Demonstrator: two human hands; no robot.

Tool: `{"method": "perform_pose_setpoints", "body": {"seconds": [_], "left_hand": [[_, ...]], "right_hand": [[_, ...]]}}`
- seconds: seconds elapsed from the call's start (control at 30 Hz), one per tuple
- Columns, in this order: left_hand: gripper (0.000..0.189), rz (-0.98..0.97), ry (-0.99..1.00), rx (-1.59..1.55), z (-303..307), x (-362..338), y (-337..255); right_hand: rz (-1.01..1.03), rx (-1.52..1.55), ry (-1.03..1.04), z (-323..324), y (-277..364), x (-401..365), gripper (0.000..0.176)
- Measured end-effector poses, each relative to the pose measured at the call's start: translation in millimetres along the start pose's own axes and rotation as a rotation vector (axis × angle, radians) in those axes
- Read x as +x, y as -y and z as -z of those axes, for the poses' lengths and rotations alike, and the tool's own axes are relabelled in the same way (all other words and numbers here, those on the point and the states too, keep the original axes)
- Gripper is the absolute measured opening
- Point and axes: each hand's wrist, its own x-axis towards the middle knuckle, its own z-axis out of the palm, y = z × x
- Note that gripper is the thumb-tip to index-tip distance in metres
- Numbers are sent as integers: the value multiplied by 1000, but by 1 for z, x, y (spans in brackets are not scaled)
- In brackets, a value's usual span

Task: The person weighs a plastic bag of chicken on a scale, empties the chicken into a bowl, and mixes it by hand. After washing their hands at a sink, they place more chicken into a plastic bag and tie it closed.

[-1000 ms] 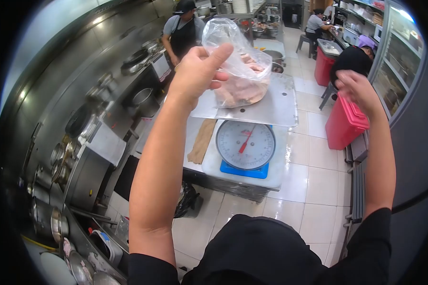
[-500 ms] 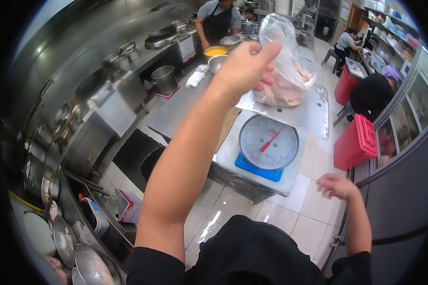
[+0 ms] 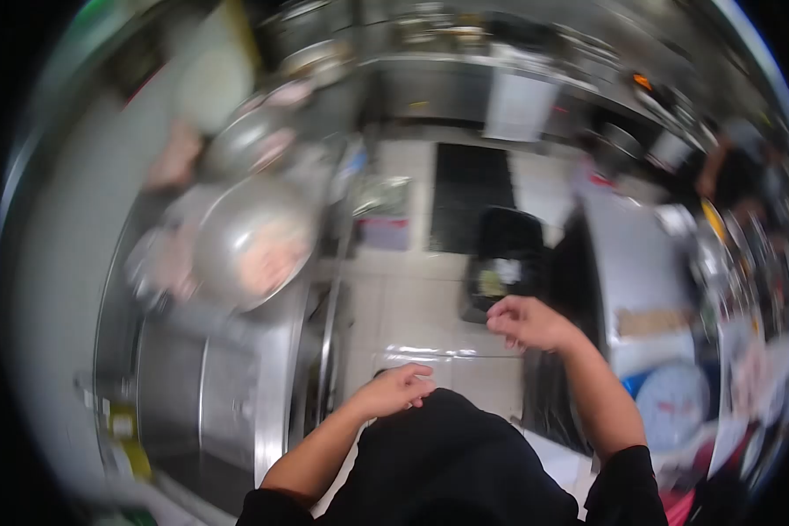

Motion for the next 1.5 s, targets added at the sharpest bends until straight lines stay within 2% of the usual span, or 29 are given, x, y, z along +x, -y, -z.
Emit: {"method": "perform_pose_setpoints", "body": {"seconds": [0.1, 0.17, 0.23, 0.3, 0.37, 0.43, 0.53, 0.63, 0.73, 0.83, 0.87, 0.93, 0.97, 1.0, 1.07, 1.1, 1.17, 1.2, 1.3, 1.33, 1.43, 1.47, 1.5], "left_hand": [[48, -107, -155, -58, 33, -39, 41], [48, -160, -250, -101, 49, -61, 61], [48, -185, -328, -154, 64, -77, 59], [48, -212, -392, -166, 89, -100, 56], [49, -250, -434, -225, 105, -116, 65], [49, -269, -465, -286, 117, -128, 70], [49, -282, -504, -371, 129, -140, 75], [50, -294, -537, -431, 134, -141, 82], [50, -269, -540, -473, 139, -138, 84], [50, -263, -521, -434, 146, -136, 80], [50, -252, -505, -406, 148, -132, 77], [49, -238, -459, -371, 153, -125, 71], [49, -239, -422, -360, 153, -120, 69], [49, -252, -359, -336, 153, -110, 63], [49, -200, -287, -292, 152, -95, 56], [48, -199, -243, -301, 151, -91, 41], [43, -153, -165, -256, 144, -79, 20], [39, -117, -145, -201, 144, -68, 13], [52, -93, 85, -95, 134, -40, -2], [39, -95, 111, -11, 126, -19, -14], [37, -197, 290, 211, 78, 13, -58], [42, -219, 357, 222, 54, 16, -82], [41, -295, 440, 289, 28, 21, -108]], "right_hand": [[193, -259, 105, -62, 109, 73, 41], [533, -410, 128, -114, 155, 125, 39], [760, -537, 145, -155, 216, 156, 32], [771, -610, 160, -197, 259, 199, 29], [762, -910, 88, -226, 278, 257, 24], [636, -1284, 48, -245, 275, 313, 23], [357, -1604, 232, -262, 269, 345, 34], [357, -1455, 102, -273, 250, 366, 39], [284, -1454, 148, -266, 252, 376, 42], [433, -1187, -22, -255, 248, 389, 40], [345, -1009, 54, -246, 247, 394, 39], [178, -638, 170, -231, 265, 382, 36], [163, -343, 316, -219, 265, 372, 33], [163, -172, 358, -213, 269, 354, 31], [186, 303, 307, -201, 243, 339, 34], [195, 360, 319, -188, 239, 325, 34], [266, 662, 293, -157, 240, 259, 23], [319, 739, 275, -139, 237, 231, 20], [430, 839, 103, -76, 212, 119, 18], [487, 810, -41, -56, 201, 72, 18], [621, 774, -334, -7, 162, -81, 20], [674, 739, -433, 2, 150, -136, 26], [665, 683, -623, 12, 134, -184, 35]]}}
